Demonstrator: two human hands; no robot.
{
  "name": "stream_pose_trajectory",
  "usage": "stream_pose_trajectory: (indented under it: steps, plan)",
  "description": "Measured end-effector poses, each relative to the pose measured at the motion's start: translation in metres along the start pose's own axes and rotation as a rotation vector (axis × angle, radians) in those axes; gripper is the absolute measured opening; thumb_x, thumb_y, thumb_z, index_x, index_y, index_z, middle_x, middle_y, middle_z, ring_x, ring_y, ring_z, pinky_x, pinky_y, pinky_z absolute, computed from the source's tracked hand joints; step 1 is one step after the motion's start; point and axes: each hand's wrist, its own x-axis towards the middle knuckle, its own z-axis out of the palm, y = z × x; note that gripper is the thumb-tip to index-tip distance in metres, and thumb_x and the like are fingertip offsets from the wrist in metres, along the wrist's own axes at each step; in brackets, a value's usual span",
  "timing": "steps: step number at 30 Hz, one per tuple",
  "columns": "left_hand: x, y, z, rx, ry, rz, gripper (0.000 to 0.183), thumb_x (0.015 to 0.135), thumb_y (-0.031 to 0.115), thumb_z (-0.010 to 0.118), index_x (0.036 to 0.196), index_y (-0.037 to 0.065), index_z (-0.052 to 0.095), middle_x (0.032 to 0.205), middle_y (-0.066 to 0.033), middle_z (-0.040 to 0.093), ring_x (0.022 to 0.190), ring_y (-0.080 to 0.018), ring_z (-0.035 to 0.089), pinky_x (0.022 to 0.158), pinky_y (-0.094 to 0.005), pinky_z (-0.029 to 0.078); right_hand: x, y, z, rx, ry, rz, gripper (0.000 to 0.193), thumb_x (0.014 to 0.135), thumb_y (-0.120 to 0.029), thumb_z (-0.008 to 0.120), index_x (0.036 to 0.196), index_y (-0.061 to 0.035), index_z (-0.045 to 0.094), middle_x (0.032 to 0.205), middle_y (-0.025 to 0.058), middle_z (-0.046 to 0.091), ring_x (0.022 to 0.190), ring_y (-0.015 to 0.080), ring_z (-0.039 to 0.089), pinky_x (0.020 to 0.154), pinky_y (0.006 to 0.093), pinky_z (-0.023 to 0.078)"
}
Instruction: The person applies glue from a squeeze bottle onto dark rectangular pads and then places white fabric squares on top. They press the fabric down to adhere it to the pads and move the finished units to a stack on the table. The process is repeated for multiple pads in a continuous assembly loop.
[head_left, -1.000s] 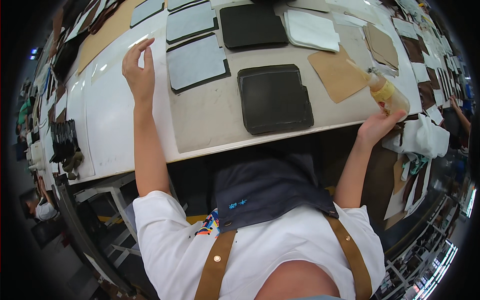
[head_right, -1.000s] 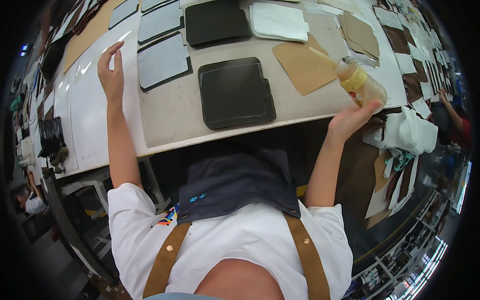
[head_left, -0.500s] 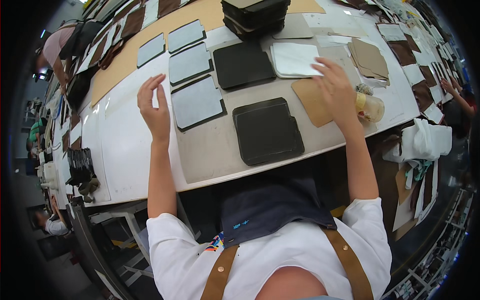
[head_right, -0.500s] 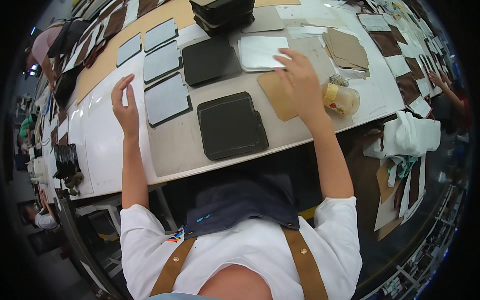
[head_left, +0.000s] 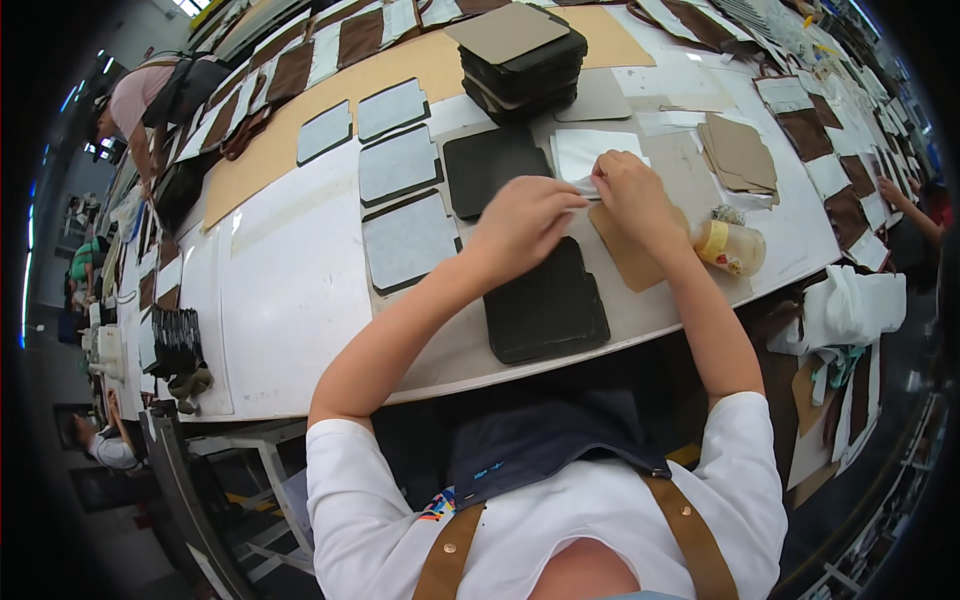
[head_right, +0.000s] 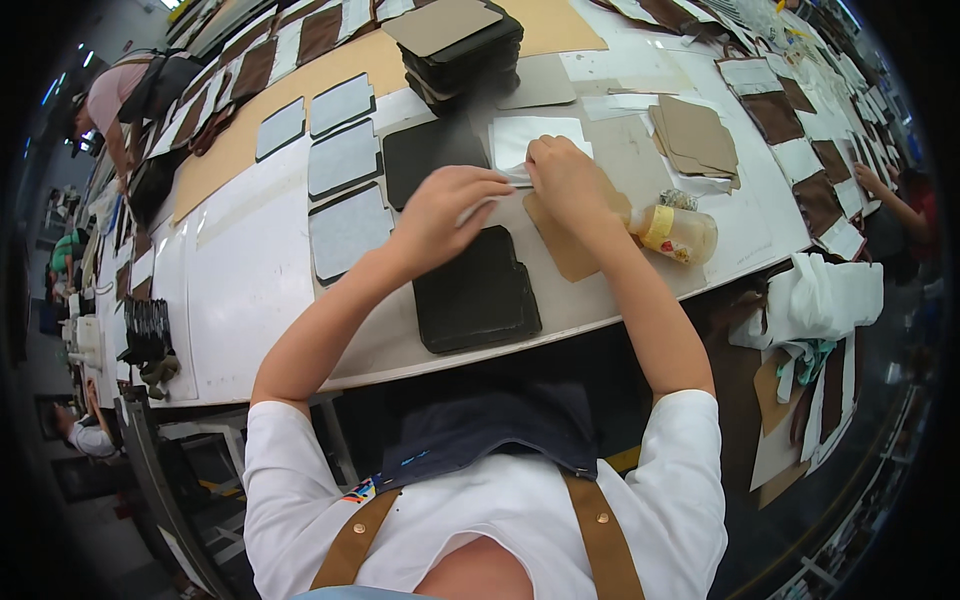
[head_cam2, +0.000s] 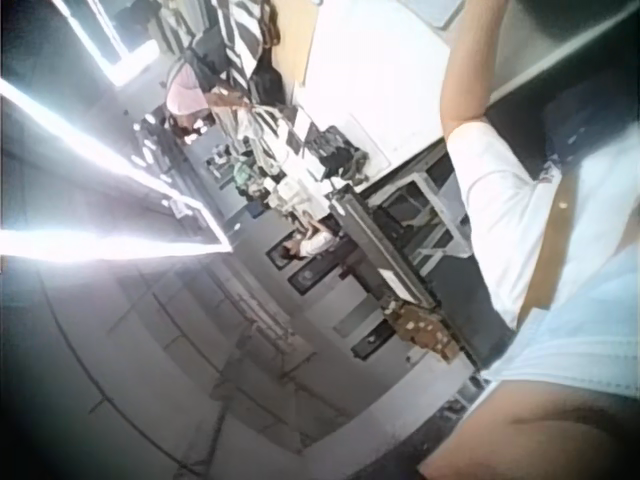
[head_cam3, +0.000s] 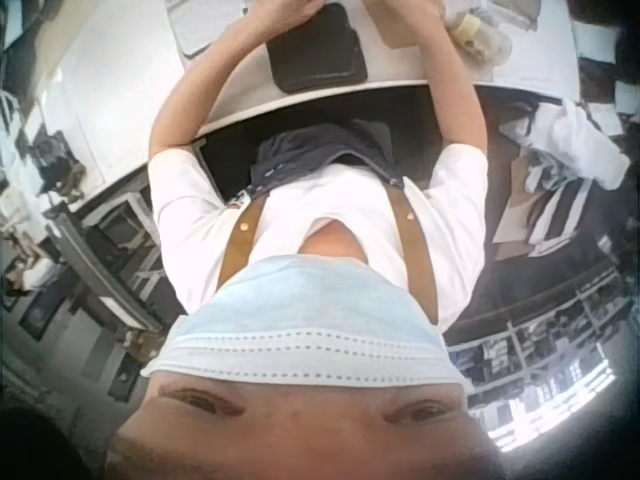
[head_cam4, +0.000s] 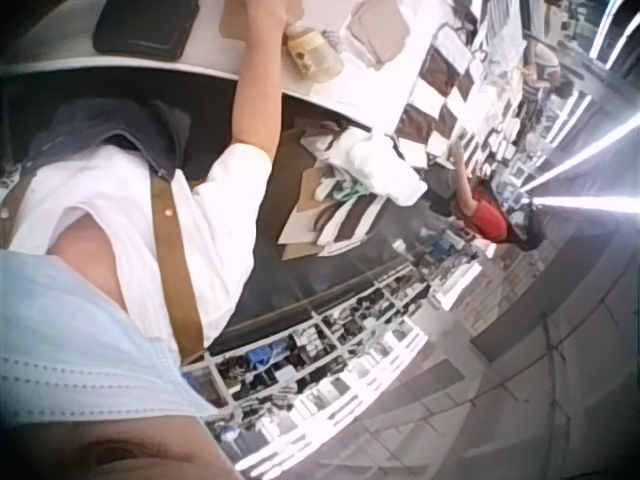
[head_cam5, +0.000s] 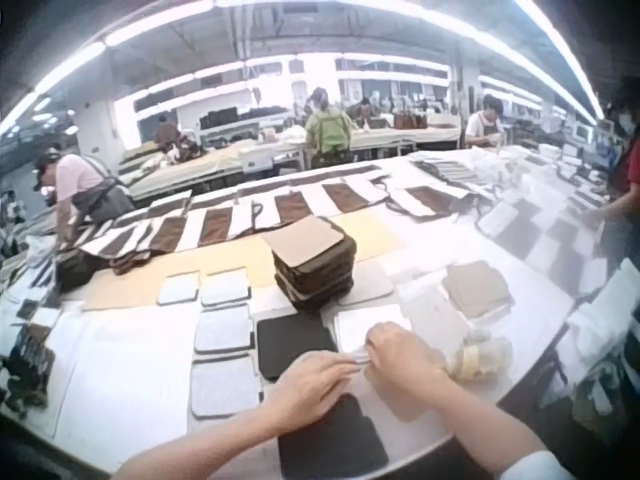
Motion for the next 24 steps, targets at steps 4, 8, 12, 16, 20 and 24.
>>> stream_pose_trajectory:
  steps: [4,8,12,16,20,24]
  plan:
    - [0.015,0.001,0.036,0.273,-0.145,0.021,0.031,0.088,0.012,0.07,0.118,0.006,0.065,0.12,-0.0084,0.066,0.113,-0.0268,0.06,0.099,-0.0394,0.044,0.01,0.016,0.0,0.178,-0.007,0.151,0.01,0.093,-0.012,0.064,0.095,-0.0018,0.067,0.089,0.0136,0.07,0.086,0.0292,0.069,0.078,0.0394,0.055]
    - [0.02,-0.002,0.053,0.379,-0.188,-0.063,0.037,0.087,0.018,0.073,0.12,0.006,0.064,0.119,-0.0091,0.064,0.113,-0.0263,0.058,0.098,-0.0392,0.042,0.025,0.064,-0.037,0.44,0.361,0.471,0.013,0.097,-0.012,0.063,0.101,0.0,0.067,0.089,0.01,0.074,0.075,0.0177,0.071,0.07,0.0317,0.055]
    - [0.024,0.0,0.047,0.392,-0.204,-0.097,0.039,0.088,0.023,0.073,0.122,0.006,0.064,0.119,-0.01,0.064,0.111,-0.0275,0.058,0.097,-0.0398,0.042,0.016,0.092,-0.103,0.498,0.81,0.498,0.018,0.1,-0.016,0.065,0.102,0.0016,0.067,0.09,0.006,0.072,0.08,0.0108,0.068,0.072,0.0245,0.054]
    - [0.033,0.003,0.037,0.261,-0.115,-0.12,0.04,0.092,0.027,0.071,0.125,0.007,0.065,0.118,-0.0109,0.065,0.112,-0.0294,0.058,0.097,-0.0414,0.041,0.004,0.038,-0.122,0.43,0.832,0.299,0.018,0.1,-0.017,0.067,0.102,0.0007,0.067,0.09,0.005,0.072,0.081,0.0094,0.067,0.074,0.0249,0.054]
    - [0.044,0.01,0.037,0.151,-0.172,-0.144,0.039,0.096,0.032,0.067,0.125,0.006,0.065,0.122,-0.0121,0.065,0.114,-0.0312,0.058,0.099,-0.0436,0.042,0.011,0.017,-0.113,0.388,0.66,0.258,0.017,0.1,-0.018,0.065,0.104,-0.0007,0.067,0.091,0.0053,0.073,0.081,0.0095,0.067,0.075,0.0262,0.054]
    - [0.054,-0.006,0.067,0.252,-0.105,-0.094,0.038,0.098,0.033,0.065,0.124,0.006,0.065,0.126,-0.0119,0.064,0.119,-0.031,0.057,0.101,-0.0438,0.043,0.03,0.031,-0.092,0.518,0.546,0.265,0.018,0.1,-0.016,0.065,0.103,0.0015,0.067,0.09,0.0053,0.073,0.08,0.0096,0.067,0.072,0.0257,0.053]
